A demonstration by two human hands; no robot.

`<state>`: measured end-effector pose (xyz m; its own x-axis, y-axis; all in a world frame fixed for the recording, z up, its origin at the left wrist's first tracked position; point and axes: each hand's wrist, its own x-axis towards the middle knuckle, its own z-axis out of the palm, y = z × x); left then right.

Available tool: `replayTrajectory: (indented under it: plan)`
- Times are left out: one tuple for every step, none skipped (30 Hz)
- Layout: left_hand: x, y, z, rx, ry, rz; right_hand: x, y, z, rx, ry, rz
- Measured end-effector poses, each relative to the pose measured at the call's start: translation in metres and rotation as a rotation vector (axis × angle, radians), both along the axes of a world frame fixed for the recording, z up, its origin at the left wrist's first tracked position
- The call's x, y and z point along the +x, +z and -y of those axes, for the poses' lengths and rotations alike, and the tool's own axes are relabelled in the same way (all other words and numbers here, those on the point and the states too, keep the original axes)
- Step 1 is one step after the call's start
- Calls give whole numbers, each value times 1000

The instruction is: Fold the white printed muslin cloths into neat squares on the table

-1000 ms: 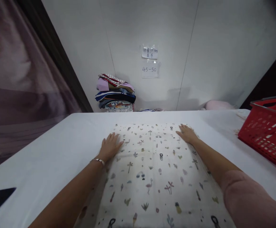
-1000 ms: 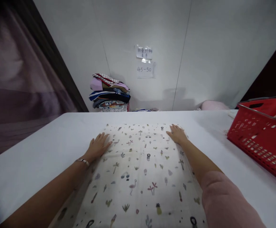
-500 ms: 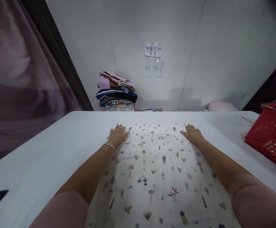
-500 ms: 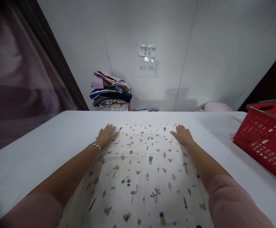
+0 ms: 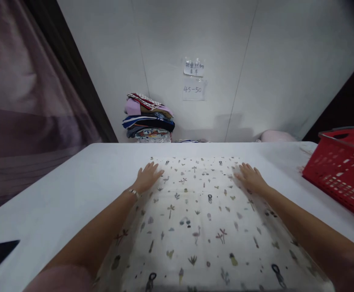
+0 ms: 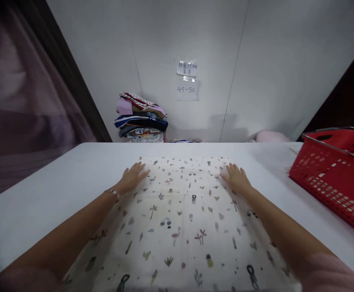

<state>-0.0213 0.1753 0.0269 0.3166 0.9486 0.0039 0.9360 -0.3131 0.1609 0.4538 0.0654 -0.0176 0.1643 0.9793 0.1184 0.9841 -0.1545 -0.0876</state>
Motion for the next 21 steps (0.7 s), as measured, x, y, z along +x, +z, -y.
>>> replayTrajectory:
  plan:
    - [-9, -4, 18, 30, -37, -17, -1, -5, 19, 2, 19, 4]
    - [-19, -10, 35, 45, -59, -46, -2, -9, 38, -5, 24, 2]
    - [-27, -15, 49, 53, -70, -63, -4, -11, 54, -17, 18, -5]
    - [-34, -19, 61, 45, -75, -70, -7, -11, 67, -31, 7, -14]
    - [-39, -22, 69, 33, -70, -75, -10, -9, 75, -49, -6, -26]
    - [-41, -22, 74, 17, -64, -82, -14, -4, 81, -71, -18, -39]
    - [-42, -21, 77, -1, -56, -87, -17, 2, 85, -97, -26, -50]
    - [-41, -18, 79, -17, -46, -89, -21, 8, 87, -127, -34, -62]
    - [-41, -15, 81, -27, -36, -88, -24, 14, 91, -147, -49, -70]
    - [-42, -13, 86, -27, -26, -83, -27, 18, 96, -149, -61, -68]
    - [-44, -11, 92, -16, -23, -76, -29, 19, 103, -136, -68, -59]
    - [-48, -11, 102, 3, -23, -72, -32, 19, 113, -110, -72, -44]
    - [-53, -12, 112, 29, -27, -70, -34, 17, 125, -84, -68, -28]
    - [-58, -15, 124, 53, -43, -70, -36, 14, 137, -74, -60, -19]
    - [-64, -18, 136, 58, -51, -75, -38, 11, 148, -80, -55, -20]
    - [-69, -20, 146, 56, -60, -69, -40, 9, 158, -102, -54, -29]
    - [-72, -22, 155, 40, -63, -63, -43, 9, 166, -126, -61, -41]
    - [-75, -23, 161, 19, -56, -58, -45, 9, 172, -144, -74, -49]
    - [-77, -23, 166, 2, -46, -54, -48, 11, 176, -148, -85, -47]
    - [-79, -22, 170, -9, -33, -53, -51, 12, 180, -138, -94, -39]
    - [-80, -22, 173, -11, -21, -54, -53, 14, 184, -122, -98, -31]
